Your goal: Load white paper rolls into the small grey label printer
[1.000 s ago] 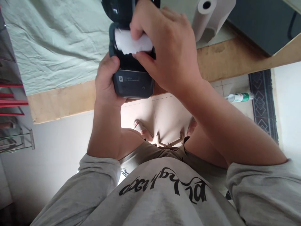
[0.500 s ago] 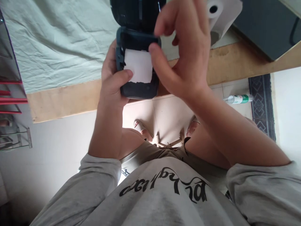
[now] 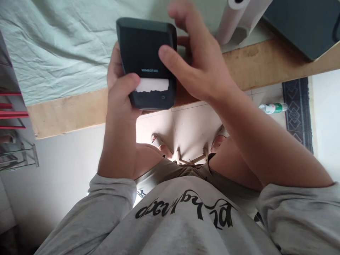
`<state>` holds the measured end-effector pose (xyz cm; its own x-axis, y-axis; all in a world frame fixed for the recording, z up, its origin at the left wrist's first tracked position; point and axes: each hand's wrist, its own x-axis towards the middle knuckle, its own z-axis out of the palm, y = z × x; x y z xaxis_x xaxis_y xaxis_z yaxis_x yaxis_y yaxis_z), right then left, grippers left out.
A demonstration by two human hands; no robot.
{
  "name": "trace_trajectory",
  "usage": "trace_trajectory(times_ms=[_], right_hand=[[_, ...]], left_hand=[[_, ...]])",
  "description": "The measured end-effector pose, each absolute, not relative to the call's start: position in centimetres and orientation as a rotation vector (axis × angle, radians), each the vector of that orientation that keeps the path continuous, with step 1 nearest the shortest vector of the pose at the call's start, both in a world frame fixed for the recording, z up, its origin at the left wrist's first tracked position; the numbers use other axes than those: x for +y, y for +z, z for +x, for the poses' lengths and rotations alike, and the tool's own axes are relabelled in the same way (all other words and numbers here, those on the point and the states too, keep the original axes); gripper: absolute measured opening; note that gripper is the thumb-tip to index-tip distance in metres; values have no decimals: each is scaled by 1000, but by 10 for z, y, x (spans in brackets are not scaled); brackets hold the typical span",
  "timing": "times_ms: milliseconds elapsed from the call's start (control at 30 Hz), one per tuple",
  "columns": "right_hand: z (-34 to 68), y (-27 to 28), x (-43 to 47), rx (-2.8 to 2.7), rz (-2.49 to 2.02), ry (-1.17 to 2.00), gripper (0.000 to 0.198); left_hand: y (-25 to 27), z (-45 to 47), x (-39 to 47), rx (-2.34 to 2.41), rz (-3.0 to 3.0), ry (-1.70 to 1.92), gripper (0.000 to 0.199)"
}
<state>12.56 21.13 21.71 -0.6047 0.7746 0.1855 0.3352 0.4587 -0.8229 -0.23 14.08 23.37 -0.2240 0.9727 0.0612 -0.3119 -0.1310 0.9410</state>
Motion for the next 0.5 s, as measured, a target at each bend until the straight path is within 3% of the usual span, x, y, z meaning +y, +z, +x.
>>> trace_trajectory(times_ms=[233,500], right_hand=[[122,218,213,-2281,-922,1044,66],[122,216,214,-2325,-926,1002,67]], left_hand=[[233,-5,141,1060,785,1491,9],[230,-6,143,1031,762,1465,21]])
